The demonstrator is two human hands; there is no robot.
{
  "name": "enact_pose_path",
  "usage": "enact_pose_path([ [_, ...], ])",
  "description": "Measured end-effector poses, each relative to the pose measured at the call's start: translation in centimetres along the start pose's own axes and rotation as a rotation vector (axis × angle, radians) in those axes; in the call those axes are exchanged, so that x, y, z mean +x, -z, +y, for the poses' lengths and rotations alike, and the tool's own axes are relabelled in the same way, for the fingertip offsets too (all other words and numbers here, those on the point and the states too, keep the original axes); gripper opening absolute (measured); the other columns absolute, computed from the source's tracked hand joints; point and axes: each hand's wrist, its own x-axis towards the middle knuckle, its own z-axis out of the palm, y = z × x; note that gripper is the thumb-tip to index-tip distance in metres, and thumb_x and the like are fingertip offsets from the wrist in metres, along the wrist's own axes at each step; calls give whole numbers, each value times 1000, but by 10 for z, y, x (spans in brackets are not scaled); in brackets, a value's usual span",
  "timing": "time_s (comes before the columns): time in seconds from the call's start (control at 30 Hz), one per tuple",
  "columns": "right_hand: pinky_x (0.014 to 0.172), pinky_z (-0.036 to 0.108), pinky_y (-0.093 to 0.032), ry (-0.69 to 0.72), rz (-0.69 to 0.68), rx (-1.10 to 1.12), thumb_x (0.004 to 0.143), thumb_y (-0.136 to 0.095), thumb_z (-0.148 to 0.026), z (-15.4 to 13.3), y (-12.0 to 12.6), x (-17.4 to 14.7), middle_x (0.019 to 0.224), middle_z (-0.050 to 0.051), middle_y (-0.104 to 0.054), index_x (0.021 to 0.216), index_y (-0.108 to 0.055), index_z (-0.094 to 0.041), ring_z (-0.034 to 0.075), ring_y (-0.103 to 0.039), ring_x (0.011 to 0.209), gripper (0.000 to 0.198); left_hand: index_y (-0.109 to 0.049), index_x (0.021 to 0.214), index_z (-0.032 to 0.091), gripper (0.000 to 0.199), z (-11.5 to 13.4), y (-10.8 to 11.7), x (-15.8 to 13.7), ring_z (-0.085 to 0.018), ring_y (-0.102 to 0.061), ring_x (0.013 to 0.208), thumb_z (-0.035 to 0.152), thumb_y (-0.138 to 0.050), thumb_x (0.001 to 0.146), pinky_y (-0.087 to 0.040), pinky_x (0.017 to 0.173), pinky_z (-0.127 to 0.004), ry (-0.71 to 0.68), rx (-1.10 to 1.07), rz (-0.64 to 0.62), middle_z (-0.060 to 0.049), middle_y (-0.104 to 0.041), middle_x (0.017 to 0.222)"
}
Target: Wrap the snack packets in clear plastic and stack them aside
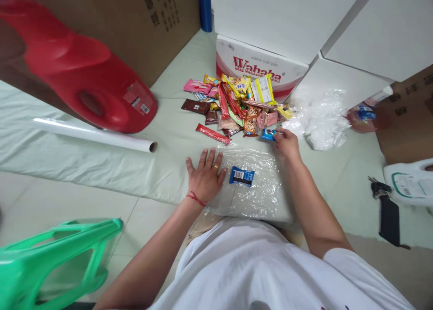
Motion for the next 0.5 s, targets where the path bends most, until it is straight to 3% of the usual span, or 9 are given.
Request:
enact_pose_path([
  [0.1, 51, 25, -38, 87, -198, 135, 84, -77, -45, -15, 30, -38, 79, -2, -60, 125, -71, -20, 9, -43, 54, 48, -44, 162, 24, 59, -1, 0, 0, -37, -29, 162, 46, -33, 109, -5, 123, -83, -13, -23, 12, -13, -34, 172],
  [0.17, 61, 27, -47, 214, -453, 67, 91, -76, -45, -25, 40, -61, 89, 2, -67, 121, -76, -24, 12, -56, 66, 37, -44, 162, 24, 59, -2, 0, -1, -38, -29, 162, 46, -33, 109, -4, 123, -84, -19, -34, 19, -14, -34, 172],
  [0.23, 77, 31, -54, 341, -700, -43, 99, -69, -44, -30, 38, -78, 98, 5, -71, 117, -80, -25, 17, -65, 84, 29, -44, 162, 23, 59, -3, -1, -1, -39, -29, 161, 45, -35, 109, -4, 122, -84, -20, -42, 25, -15, -34, 172],
  [0.3, 85, 32, -55, 428, -852, -109, 105, -61, -44, -26, 26, -85, 102, 7, -72, 118, -80, -24, 18, -68, 94, 31, -45, 162, 23, 58, -3, -1, -1, -39, -30, 161, 45, -36, 108, -4, 122, -85, -21, -48, 33, -15, -36, 171],
  [0.4, 86, 32, -57, 497, -906, -151, 108, -53, -46, -9, 5, -82, 103, 8, -72, 121, -78, -23, 18, -69, 95, 36, -47, 160, 24, 57, -2, -1, 0, -40, -32, 160, 43, -36, 108, -6, 122, -85, -24, -54, 35, -16, -38, 171],
  [0.5, 93, 36, -58, 589, -839, -186, 108, -55, -45, -3, 0, -78, 112, 11, -71, 124, -75, -23, 20, -69, 104, 35, -51, 157, 24, 54, -3, 2, 0, -41, -33, 159, 41, -38, 108, -13, 121, -84, -10, -71, 50, -18, -38, 170],
])
